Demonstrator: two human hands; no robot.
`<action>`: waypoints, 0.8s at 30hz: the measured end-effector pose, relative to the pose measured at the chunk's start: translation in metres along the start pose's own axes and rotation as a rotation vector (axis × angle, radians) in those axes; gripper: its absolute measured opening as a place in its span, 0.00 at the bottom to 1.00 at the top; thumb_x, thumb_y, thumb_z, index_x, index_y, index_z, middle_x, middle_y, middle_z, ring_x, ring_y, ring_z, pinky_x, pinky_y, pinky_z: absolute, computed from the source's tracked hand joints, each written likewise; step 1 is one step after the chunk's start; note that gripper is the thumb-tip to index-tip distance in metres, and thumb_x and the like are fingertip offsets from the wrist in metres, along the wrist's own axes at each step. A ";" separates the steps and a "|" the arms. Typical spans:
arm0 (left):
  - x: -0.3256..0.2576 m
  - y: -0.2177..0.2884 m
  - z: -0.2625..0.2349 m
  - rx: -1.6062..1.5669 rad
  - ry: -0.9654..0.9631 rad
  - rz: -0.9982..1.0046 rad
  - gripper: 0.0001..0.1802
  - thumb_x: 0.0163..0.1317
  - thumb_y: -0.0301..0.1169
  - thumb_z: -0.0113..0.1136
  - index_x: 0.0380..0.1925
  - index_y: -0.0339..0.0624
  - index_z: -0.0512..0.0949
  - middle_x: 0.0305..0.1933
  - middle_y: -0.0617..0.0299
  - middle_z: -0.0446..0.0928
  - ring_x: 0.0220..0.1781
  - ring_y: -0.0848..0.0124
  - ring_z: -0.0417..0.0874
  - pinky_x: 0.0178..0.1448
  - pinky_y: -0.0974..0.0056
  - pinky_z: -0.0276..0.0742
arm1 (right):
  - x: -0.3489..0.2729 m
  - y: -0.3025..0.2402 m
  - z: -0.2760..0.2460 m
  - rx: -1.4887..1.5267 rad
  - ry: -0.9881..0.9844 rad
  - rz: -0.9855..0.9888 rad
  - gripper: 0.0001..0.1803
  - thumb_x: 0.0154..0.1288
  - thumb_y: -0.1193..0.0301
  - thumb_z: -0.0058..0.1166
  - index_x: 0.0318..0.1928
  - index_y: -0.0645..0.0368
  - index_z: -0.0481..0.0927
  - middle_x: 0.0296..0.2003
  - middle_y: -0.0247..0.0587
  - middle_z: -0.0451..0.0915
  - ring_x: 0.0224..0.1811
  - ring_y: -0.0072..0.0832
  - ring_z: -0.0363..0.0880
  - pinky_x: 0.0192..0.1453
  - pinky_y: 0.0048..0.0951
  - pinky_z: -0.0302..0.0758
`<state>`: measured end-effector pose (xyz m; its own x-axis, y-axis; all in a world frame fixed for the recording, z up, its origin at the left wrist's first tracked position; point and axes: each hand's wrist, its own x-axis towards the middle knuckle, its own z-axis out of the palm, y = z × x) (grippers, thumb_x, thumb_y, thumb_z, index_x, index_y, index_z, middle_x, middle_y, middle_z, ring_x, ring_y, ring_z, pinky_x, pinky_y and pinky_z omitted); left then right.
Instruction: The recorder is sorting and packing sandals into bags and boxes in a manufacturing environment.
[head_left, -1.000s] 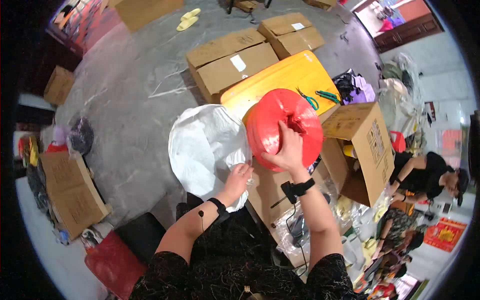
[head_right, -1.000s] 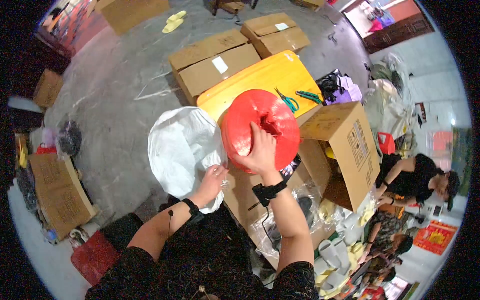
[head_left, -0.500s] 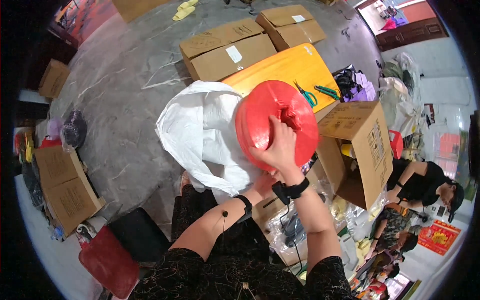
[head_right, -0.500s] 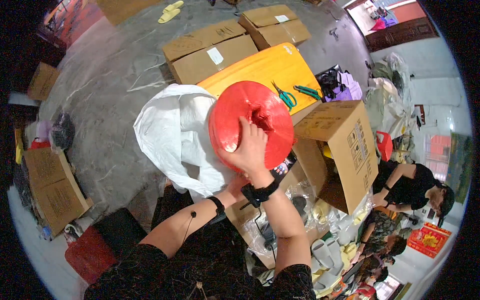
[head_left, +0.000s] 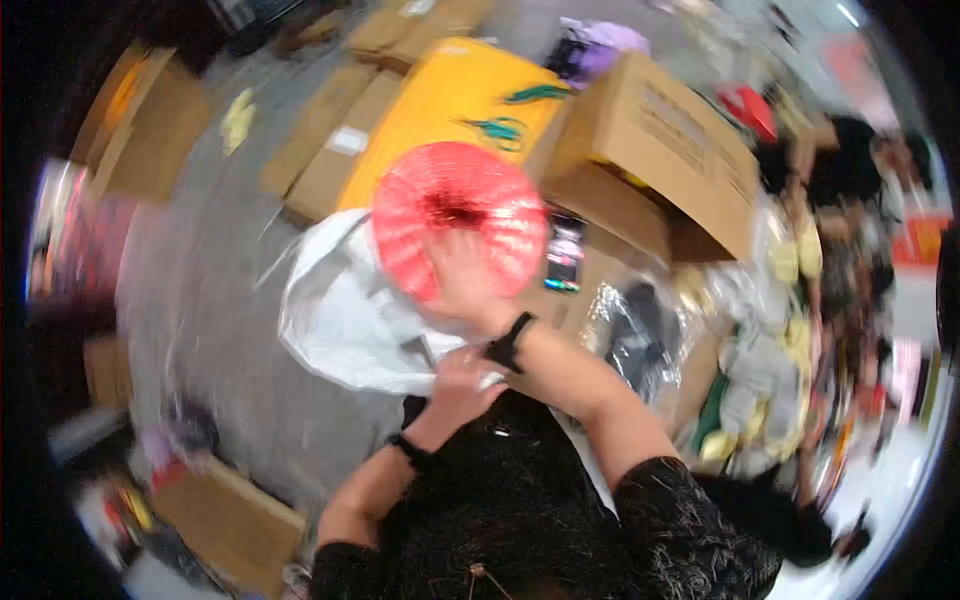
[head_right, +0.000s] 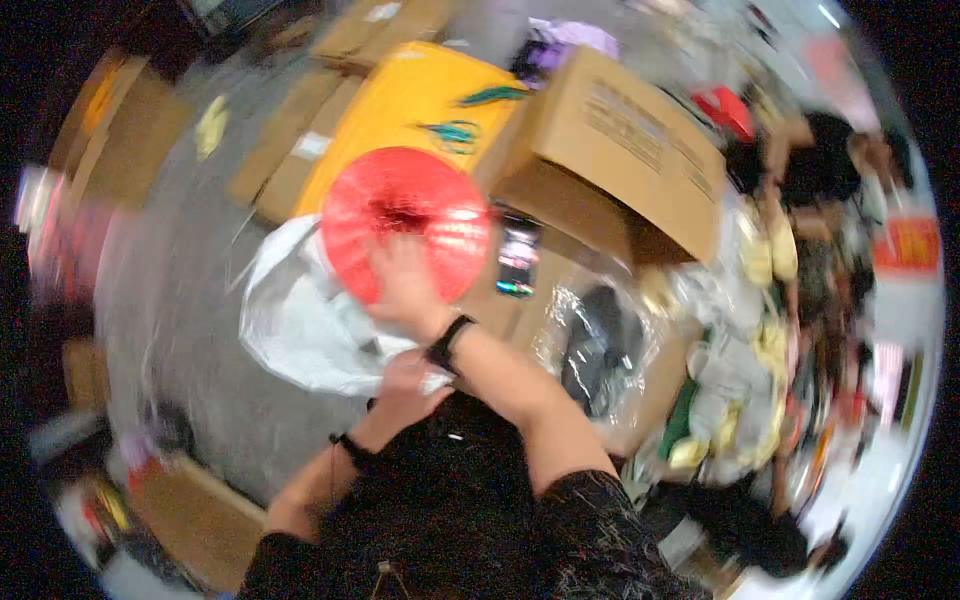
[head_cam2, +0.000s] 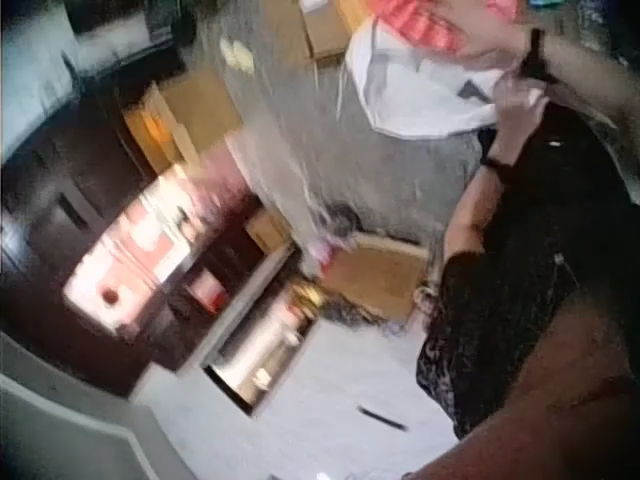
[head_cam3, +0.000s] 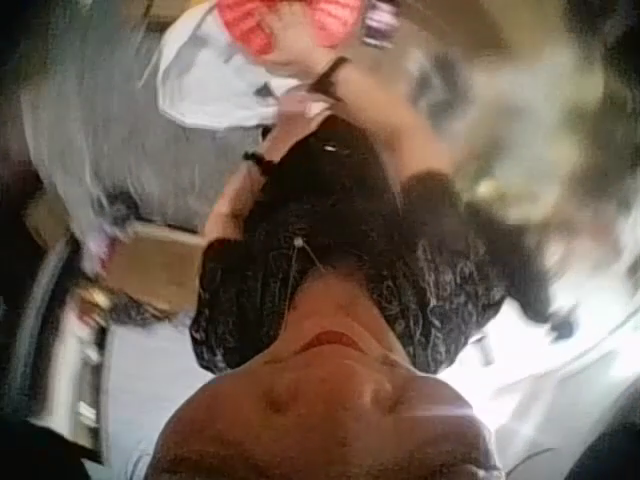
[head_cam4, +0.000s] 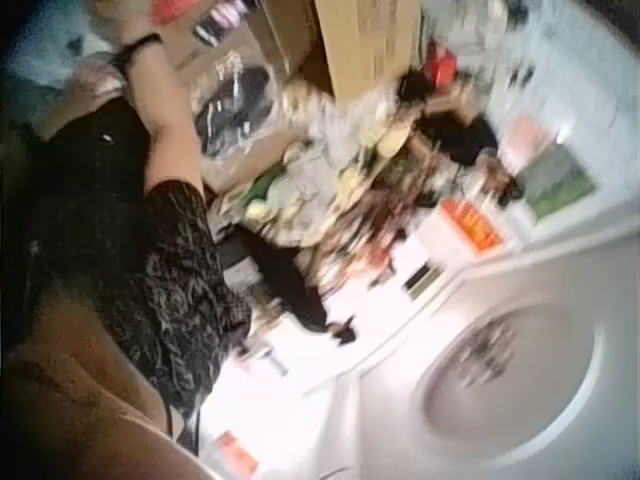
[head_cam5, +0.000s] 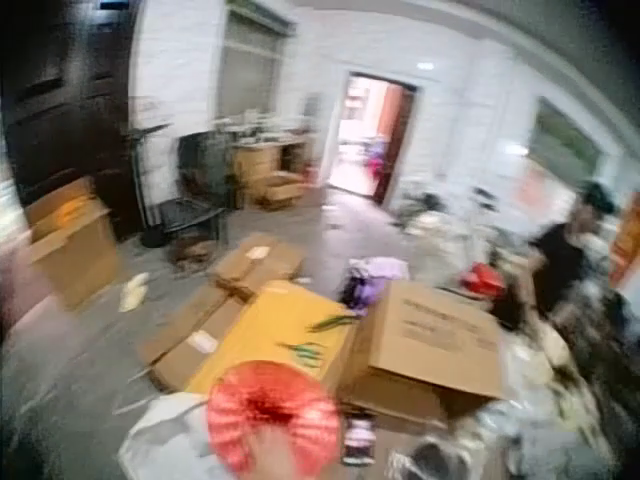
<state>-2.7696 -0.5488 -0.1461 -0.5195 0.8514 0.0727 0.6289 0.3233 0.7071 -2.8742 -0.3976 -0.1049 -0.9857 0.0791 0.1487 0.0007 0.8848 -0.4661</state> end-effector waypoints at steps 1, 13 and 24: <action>-0.011 -0.002 -0.016 0.014 -0.048 -0.038 0.37 0.47 0.45 0.68 0.57 0.45 0.69 0.54 0.45 0.73 0.57 0.43 0.72 0.60 0.48 0.68 | -0.002 -0.002 0.006 -0.033 0.035 -0.010 0.50 0.39 0.52 0.65 0.64 0.57 0.63 0.48 0.59 0.68 0.56 0.54 0.63 0.65 0.56 0.55; -0.017 0.017 -0.014 0.344 -0.804 0.033 0.40 0.50 0.54 0.64 0.48 0.25 0.72 0.40 0.35 0.78 0.45 0.44 0.79 0.49 0.49 0.75 | -0.255 -0.036 -0.084 0.023 0.290 0.422 0.26 0.48 0.59 0.60 0.49 0.57 0.77 0.42 0.52 0.77 0.52 0.47 0.73 0.56 0.46 0.70; 0.049 0.170 -0.028 0.676 -0.793 0.362 0.38 0.52 0.55 0.61 0.57 0.40 0.72 0.46 0.38 0.78 0.52 0.46 0.78 0.56 0.51 0.73 | -0.700 -0.211 -0.045 0.360 0.372 1.924 0.35 0.51 0.48 0.58 0.52 0.62 0.76 0.48 0.55 0.79 0.52 0.47 0.76 0.54 0.42 0.74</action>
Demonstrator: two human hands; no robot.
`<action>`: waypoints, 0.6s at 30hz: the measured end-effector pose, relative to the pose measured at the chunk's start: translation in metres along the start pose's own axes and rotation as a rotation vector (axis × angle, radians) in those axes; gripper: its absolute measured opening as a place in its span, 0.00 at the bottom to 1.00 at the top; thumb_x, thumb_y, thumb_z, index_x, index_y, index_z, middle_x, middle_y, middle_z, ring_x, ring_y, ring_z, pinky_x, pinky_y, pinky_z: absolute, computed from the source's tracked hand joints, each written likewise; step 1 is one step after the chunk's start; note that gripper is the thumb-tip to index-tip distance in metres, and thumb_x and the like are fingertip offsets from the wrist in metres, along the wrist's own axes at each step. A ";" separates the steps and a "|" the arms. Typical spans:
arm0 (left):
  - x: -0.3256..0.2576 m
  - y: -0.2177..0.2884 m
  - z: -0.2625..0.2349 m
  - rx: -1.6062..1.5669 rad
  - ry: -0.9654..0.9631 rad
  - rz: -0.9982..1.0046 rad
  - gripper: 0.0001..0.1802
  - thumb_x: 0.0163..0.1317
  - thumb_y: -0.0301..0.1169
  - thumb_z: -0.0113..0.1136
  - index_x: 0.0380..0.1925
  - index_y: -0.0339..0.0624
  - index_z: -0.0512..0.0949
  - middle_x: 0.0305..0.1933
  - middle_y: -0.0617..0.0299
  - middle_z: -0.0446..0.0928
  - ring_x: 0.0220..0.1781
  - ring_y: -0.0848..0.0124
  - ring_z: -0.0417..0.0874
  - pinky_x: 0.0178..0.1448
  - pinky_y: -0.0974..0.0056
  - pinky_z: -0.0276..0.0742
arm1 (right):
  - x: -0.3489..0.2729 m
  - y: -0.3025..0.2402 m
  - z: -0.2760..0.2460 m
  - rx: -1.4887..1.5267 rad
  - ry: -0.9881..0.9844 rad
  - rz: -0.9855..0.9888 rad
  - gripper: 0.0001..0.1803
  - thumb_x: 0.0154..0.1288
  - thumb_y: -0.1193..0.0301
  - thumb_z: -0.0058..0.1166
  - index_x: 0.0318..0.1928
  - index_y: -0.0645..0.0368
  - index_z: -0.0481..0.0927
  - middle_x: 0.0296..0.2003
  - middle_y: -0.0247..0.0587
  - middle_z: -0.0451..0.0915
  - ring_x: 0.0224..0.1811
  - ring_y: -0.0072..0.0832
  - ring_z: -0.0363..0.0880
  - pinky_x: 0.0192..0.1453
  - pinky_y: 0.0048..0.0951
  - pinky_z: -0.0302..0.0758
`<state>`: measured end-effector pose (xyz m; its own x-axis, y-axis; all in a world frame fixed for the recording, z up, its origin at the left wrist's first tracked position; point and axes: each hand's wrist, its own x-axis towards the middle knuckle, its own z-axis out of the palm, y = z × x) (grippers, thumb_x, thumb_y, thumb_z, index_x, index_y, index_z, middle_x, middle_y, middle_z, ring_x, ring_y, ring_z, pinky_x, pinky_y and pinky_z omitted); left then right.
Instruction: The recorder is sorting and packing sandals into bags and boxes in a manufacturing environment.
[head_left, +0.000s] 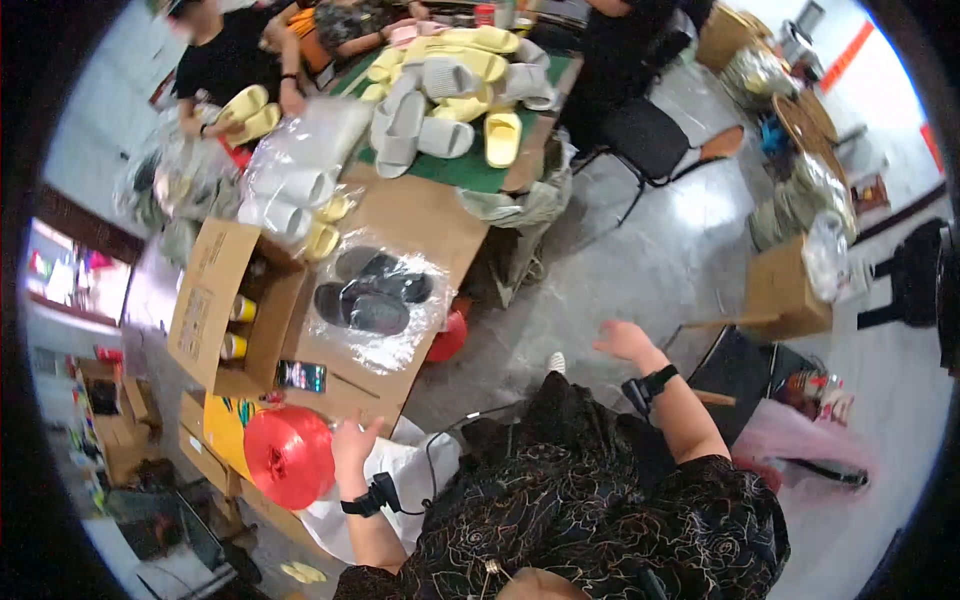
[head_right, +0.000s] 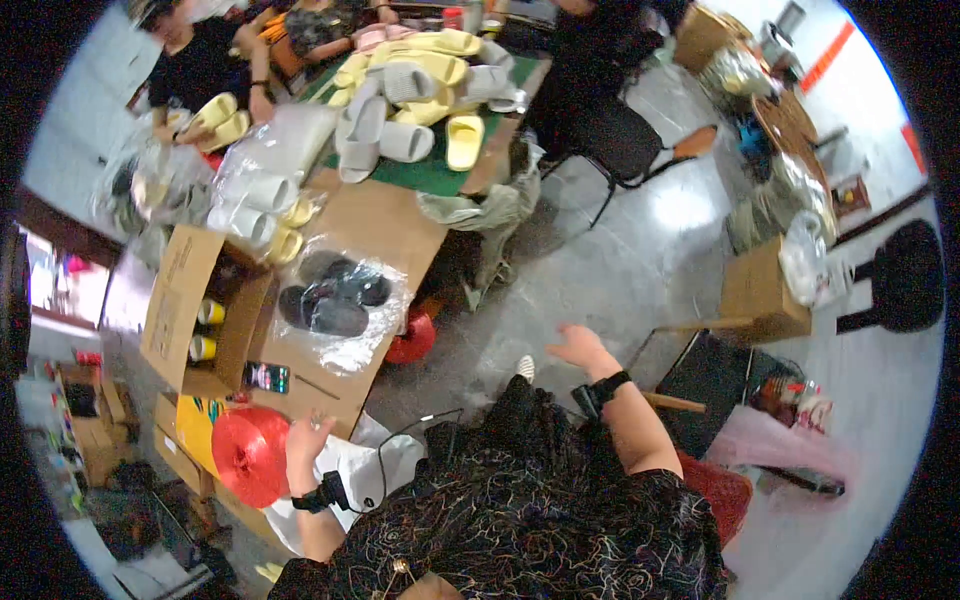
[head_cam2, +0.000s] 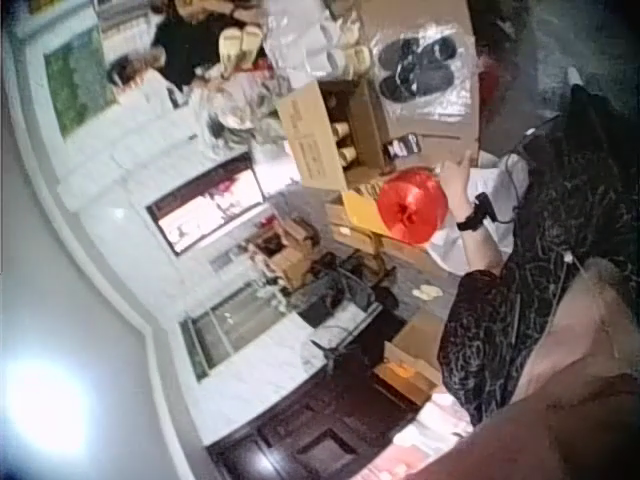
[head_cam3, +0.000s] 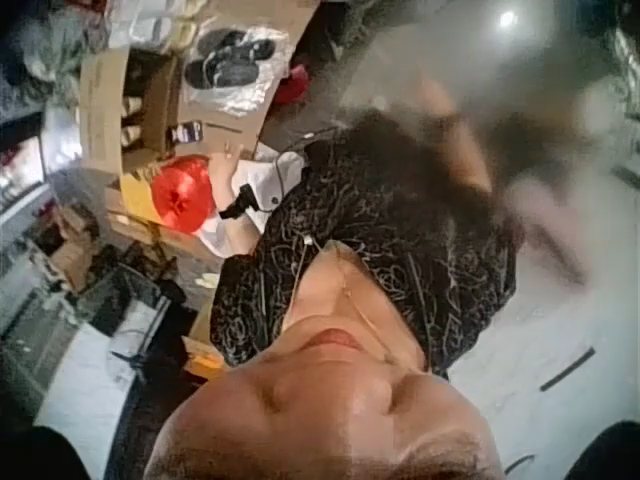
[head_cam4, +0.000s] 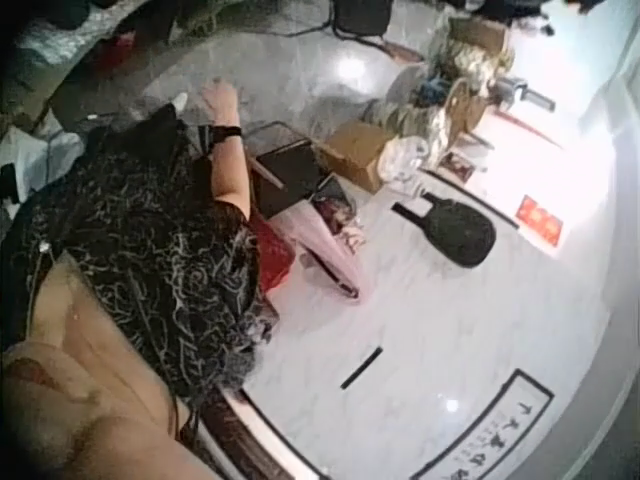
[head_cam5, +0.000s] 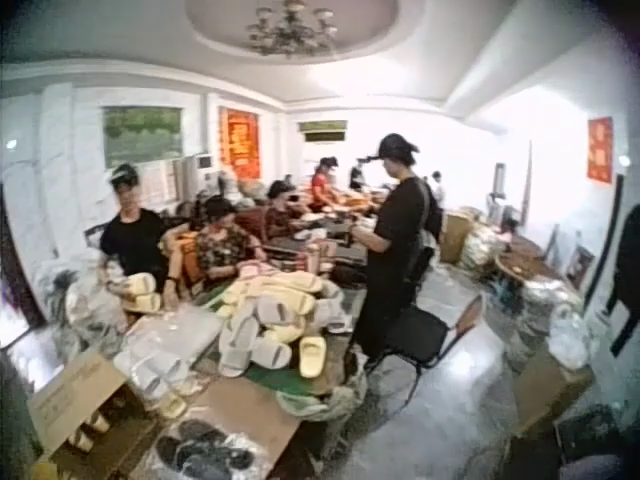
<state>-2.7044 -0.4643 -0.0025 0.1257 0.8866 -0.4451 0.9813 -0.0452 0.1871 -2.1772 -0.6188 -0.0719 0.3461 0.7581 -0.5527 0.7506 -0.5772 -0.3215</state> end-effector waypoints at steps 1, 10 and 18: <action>0.011 0.033 -0.014 0.037 0.000 0.022 0.38 0.52 0.55 0.61 0.57 0.40 0.72 0.44 0.39 0.78 0.50 0.46 0.79 0.55 0.51 0.73 | -0.004 0.034 0.003 0.035 0.007 0.028 0.35 0.51 0.48 0.58 0.52 0.62 0.76 0.48 0.55 0.79 0.52 0.47 0.76 0.54 0.42 0.74; 0.096 0.337 0.009 -0.036 -0.089 0.591 0.32 0.54 0.42 0.65 0.57 0.36 0.71 0.56 0.42 0.73 0.60 0.49 0.73 0.63 0.55 0.67 | -0.029 0.181 0.023 0.351 0.044 0.222 0.27 0.50 0.48 0.60 0.42 0.58 0.79 0.39 0.49 0.81 0.45 0.46 0.78 0.48 0.43 0.74; 0.223 0.534 0.115 0.295 -0.145 0.994 0.38 0.50 0.43 0.67 0.60 0.39 0.66 0.67 0.32 0.57 0.68 0.42 0.58 0.70 0.51 0.57 | -0.092 0.381 0.077 -0.461 0.249 0.938 0.09 0.59 0.67 0.48 0.32 0.48 0.84 0.34 0.34 0.80 0.43 0.32 0.78 0.39 0.38 0.71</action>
<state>-2.1361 -0.3435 -0.1023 0.8926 0.3252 -0.3123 0.4201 -0.8514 0.3142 -1.9665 -0.9316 -0.2024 0.9604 0.1428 -0.2391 0.2477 -0.8302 0.4994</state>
